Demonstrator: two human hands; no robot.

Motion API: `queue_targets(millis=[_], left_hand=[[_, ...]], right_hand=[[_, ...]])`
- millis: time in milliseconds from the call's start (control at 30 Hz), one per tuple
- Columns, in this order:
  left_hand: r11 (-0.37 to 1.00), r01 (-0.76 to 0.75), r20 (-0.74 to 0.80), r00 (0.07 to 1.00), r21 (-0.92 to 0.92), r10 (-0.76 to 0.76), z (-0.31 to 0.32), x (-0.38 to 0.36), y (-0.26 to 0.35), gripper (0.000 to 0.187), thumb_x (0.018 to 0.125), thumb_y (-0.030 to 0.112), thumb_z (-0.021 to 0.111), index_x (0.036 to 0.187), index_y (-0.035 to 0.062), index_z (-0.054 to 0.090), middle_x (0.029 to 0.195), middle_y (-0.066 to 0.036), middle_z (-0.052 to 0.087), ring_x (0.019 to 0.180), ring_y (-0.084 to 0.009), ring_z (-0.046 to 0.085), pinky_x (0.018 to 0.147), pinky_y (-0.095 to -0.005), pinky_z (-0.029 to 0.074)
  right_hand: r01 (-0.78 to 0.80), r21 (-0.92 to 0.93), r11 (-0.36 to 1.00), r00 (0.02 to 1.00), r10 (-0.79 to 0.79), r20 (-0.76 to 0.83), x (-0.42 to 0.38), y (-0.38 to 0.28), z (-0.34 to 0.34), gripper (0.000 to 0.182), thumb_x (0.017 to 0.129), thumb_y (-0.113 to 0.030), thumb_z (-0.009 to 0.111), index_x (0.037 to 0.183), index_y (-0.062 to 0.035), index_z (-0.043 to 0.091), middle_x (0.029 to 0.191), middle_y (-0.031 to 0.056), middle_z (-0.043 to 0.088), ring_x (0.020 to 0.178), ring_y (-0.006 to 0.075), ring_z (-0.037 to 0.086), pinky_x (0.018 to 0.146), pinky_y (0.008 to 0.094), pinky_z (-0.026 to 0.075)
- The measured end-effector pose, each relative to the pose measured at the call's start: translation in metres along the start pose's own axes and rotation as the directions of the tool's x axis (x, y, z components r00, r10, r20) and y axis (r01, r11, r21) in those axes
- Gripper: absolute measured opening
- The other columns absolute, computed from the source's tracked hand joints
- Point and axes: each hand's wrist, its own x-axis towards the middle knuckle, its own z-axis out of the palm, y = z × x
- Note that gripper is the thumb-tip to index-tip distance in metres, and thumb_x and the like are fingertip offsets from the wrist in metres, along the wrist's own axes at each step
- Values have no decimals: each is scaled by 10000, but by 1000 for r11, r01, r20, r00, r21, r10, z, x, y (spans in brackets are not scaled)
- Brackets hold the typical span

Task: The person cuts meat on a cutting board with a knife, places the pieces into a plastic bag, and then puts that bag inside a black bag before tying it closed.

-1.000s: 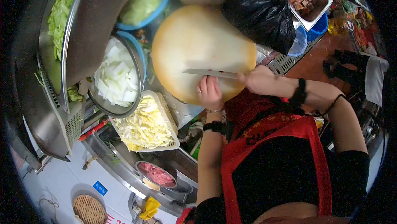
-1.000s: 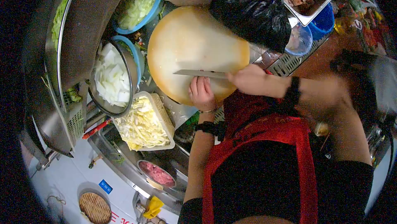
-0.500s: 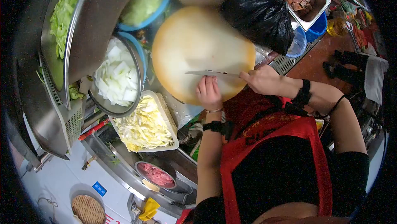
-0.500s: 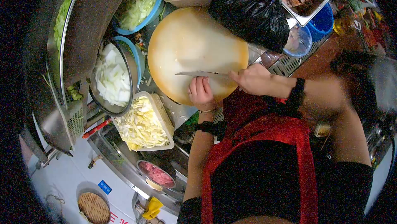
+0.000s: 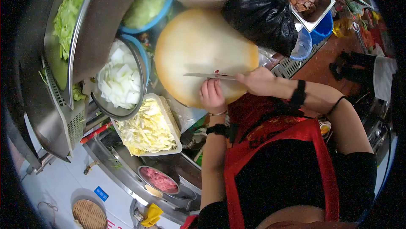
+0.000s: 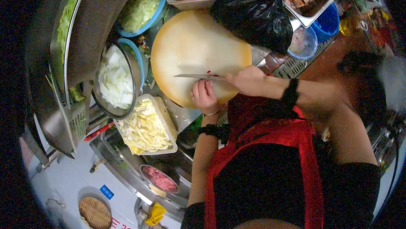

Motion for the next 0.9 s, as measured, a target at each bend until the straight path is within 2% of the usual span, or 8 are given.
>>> queue_targets(millis=[133,200,300,433,500,633,733,900], left_hand=[[999,29,17,999,22,-30,-1,-1,-2,121,803,119,616,899,44,613,938,-90,598,827,-259,569,733,-353,449],[998,4,6,1000,60,-4,0,-1,-3,129,798,124,629,897,43,613,926,-89,598,826,-250,571,730,-347,450],[999,-8,-17,1000,41,9,1,-2,-2,124,797,108,625,900,42,613,923,-88,597,825,-256,570,735,-351,452],[999,-18,-17,1000,42,19,3,-4,-4,128,796,96,620,909,35,613,933,-97,596,832,-269,568,740,-361,455],[1000,-12,-39,999,25,13,4,-6,-6,142,788,82,615,917,23,613,941,-114,593,840,-290,564,745,-375,457],[999,-30,-34,999,26,31,4,-7,-7,160,779,77,610,927,18,614,951,-130,589,842,-305,560,746,-386,459],[998,-34,-6,999,48,34,2,-8,-6,172,771,69,604,935,19,617,958,-138,586,846,-313,558,749,-393,459],[999,43,16,999,-28,-42,2,-6,-5,163,795,99,611,940,23,615,949,-124,591,852,-309,561,742,-391,455]], right_hand=[[-30,16,999,999,31,-24,-18,9,2,196,768,-131,525,942,-49,485,565,114,569,482,301,586,406,416,443],[-47,9,999,997,47,67,-21,8,-8,323,764,-159,537,1057,-33,487,592,134,590,523,293,611,430,418,457],[9,-25,1000,999,-8,45,-22,6,-7,351,751,-157,547,1068,-21,482,568,122,580,504,286,603,423,415,455],[65,-9,998,998,-65,-17,-18,7,0,349,737,-159,561,1045,-12,487,542,107,569,484,281,595,409,406,451],[68,-23,997,998,-68,3,-10,-1,-2,216,757,-126,536,946,-31,494,576,105,582,499,278,600,420,392,454],[12,-43,999,1000,-13,-26,31,-19,19,235,761,-130,526,973,-34,498,572,107,585,516,271,611,436,372,464],[42,-64,997,970,-56,-235,41,-22,20,240,768,-137,516,989,-46,498,558,105,578,511,274,610,446,369,468],[-29,14,999,999,29,-27,5,-3,-1,240,771,-151,525,993,-63,493,562,113,575,505,279,603,444,402,462]])
